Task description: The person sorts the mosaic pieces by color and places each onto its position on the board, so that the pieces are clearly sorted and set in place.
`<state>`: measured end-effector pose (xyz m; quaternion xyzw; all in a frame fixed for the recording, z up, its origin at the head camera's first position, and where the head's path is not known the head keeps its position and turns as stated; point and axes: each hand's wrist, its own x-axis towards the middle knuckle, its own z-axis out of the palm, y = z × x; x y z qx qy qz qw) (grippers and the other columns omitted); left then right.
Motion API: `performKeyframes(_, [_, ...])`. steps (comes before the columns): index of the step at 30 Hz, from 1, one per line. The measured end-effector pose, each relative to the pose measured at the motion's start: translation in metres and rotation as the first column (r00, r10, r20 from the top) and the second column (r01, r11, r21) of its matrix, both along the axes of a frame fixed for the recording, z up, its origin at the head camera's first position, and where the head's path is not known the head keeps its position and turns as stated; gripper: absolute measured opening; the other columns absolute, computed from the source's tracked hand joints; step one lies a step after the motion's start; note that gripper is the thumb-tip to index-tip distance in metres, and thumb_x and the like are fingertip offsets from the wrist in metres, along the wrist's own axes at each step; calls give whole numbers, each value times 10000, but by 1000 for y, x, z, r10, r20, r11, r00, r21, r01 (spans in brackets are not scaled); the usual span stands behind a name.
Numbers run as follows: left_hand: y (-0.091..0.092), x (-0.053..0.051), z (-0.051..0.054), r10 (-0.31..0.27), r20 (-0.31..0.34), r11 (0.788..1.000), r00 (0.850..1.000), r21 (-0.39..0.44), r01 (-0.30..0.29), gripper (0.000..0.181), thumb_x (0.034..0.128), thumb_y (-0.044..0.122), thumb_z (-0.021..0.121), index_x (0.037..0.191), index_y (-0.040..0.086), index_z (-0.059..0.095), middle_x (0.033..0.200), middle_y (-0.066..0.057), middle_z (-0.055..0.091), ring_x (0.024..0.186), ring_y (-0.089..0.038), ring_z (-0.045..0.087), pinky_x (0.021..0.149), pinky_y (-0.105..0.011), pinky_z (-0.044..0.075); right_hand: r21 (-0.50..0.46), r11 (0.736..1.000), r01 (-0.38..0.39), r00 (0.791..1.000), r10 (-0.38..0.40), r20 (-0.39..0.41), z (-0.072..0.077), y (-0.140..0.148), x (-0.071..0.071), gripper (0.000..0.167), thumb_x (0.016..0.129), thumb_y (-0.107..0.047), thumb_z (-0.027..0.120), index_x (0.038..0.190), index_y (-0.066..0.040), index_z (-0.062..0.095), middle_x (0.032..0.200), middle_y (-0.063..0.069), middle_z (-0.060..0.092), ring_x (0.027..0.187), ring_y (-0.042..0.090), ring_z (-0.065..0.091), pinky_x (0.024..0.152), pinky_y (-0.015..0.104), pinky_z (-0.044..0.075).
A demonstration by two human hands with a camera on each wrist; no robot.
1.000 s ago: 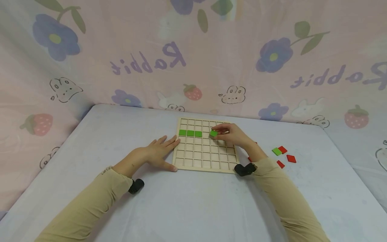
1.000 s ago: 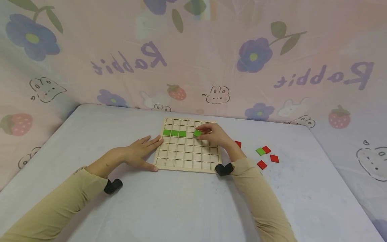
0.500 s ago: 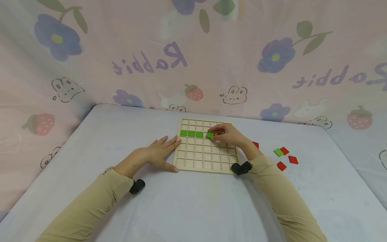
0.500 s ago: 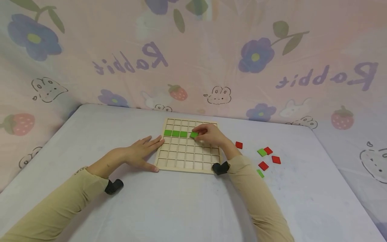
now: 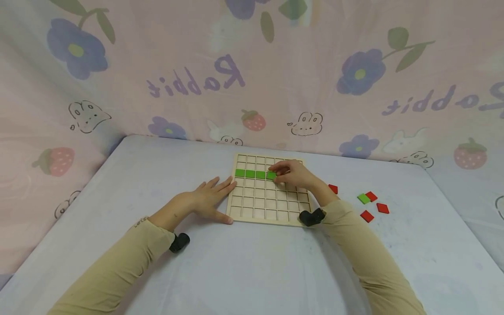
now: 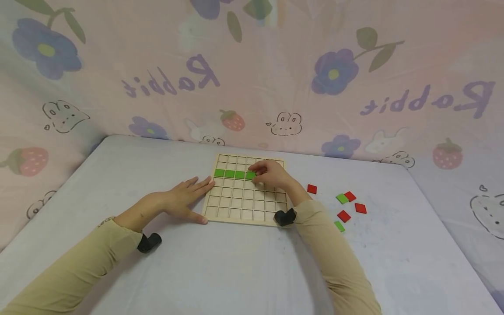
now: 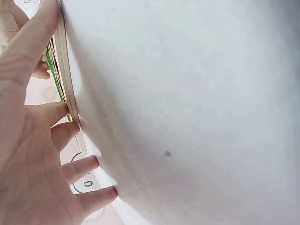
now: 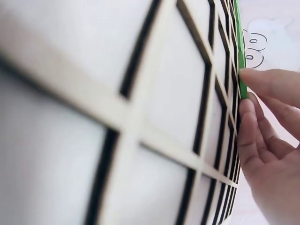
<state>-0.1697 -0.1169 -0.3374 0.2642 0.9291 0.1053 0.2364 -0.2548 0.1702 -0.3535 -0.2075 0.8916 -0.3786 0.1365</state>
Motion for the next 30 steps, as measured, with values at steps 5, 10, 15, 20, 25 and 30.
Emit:
performKeyframes(5, [1, 0, 0, -1, 0, 1000, 1000, 3, 1, 1032, 834, 549, 664, 1554, 113, 67, 1626, -84, -11, 1470, -410, -24, 1164, -599, 46, -22, 1000, -2, 1000, 2, 5, 1, 0, 2, 387, 854, -58, 693, 1232, -11, 628, 1180, 171, 648, 1042, 269, 608, 920, 398, 495])
performKeyframes(10, [1, -1, 0, 3, 1, 1000, 1000, 7, -3, 1032, 832, 547, 667, 1554, 115, 69, 1626, -82, -12, 1471, -408, -27, 1166, -595, 42, -65, 998, -3, 1000, 4, 12, 3, 3, 4, 385, 864, -50, 678, 1241, 4, 617, 1194, 185, 644, 1062, 294, 609, 911, 405, 501])
performKeyframes(15, [0, -1, -2, 5, 2, 1000, 1000, 13, -5, 1036, 828, 549, 670, 1554, 114, 71, 1626, -81, -10, 1470, -413, -25, 1165, -598, 43, -111, 994, -9, 999, 13, 31, 1, 8, 5, 390, 877, -49, 652, 1258, 16, 597, 1225, 188, 632, 1092, 291, 603, 877, 330, 513])
performKeyframes(20, [-1, -1, -4, 1, -1, 1000, 1000, 24, -1, 1035, 828, 550, 670, 1553, 110, 76, 1626, -86, 1, 1467, -421, -26, 1163, -601, 42, -139, 990, 2, 999, 4, 48, 0, 15, 7, 393, 883, -67, 654, 1264, 7, 595, 1218, 187, 632, 1086, 294, 604, 838, 299, 529])
performKeyframes(25, [-1, -2, -4, 0, 3, 1000, 1000, 25, 0, 1036, 828, 554, 668, 1552, 106, 79, 1626, -89, 1, 1466, -422, -27, 1163, -602, 40, -139, 990, 18, 999, -14, 32, 1, 23, 10, 393, 876, -84, 676, 1253, 0, 604, 1236, 179, 632, 1091, 293, 610, 880, 312, 514])
performKeyframes(30, [-1, -2, -3, -4, 3, 1000, 1000, 23, 4, 1036, 829, 553, 667, 1552, 101, 78, 1625, -95, 1, 1465, -427, -24, 1161, -606, 44, -135, 990, 39, 998, -33, 45, 3, 32, 13, 402, 883, -90, 667, 1267, -1, 591, 1252, 183, 621, 1120, 299, 601, 914, 348, 502])
